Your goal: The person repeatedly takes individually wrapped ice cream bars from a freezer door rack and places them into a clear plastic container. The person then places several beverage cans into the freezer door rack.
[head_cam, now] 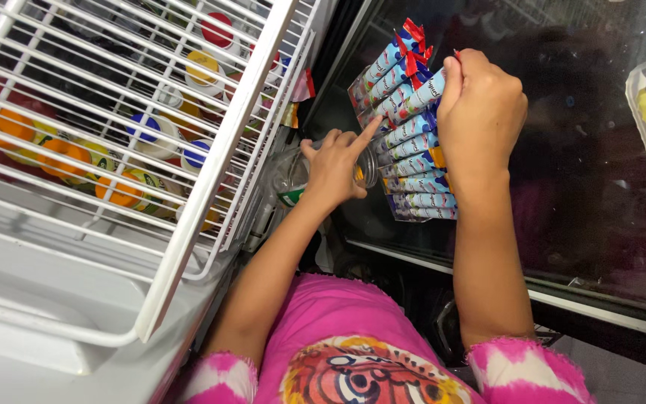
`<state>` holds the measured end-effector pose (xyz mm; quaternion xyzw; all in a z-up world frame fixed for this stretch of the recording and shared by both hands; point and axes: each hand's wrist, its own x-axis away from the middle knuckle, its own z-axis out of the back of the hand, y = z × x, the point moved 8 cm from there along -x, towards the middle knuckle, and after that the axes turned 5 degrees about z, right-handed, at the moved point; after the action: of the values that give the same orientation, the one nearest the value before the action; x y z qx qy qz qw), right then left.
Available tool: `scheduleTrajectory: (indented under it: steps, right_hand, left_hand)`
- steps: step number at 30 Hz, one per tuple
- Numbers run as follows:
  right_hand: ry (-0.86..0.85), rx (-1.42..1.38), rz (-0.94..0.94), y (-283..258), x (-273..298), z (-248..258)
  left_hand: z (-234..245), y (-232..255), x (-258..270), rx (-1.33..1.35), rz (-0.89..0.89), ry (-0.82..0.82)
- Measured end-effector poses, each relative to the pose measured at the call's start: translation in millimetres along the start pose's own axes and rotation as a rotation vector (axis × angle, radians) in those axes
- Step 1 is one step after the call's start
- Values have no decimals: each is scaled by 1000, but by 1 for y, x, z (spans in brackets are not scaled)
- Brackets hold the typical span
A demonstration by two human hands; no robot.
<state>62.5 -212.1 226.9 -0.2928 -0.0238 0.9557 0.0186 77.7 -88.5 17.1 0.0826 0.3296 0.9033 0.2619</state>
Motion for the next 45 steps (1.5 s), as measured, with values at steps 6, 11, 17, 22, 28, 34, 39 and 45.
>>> scheduleTrajectory:
  steps: [6,11,17,22,28,34,39,45]
  right_hand:
    - [-19,2,-41,2,-3,-11]
    - [-57,6,-37,0,4,-16]
    - [-79,12,-8,-1,9,-22]
    - [-86,88,-18,4,12,-34]
    - [-117,23,-76,19,18,-44]
    - [-173,95,-81,16,24,-63]
    - [-245,112,-158,15,19,-65]
    - [-397,-319,-45,-13,40,-56]
  left_hand:
    - [-6,5,-5,-40,18,14]
    - [-4,6,-9,-38,61,-50]
    - [-14,5,-19,-98,116,-229]
    - [-15,0,-20,-104,156,-277]
    - [-5,-5,-2,85,133,-108]
    - [1,-23,31,182,133,90]
    - [17,-26,64,227,-20,258]
    - [27,-19,72,224,-57,298]
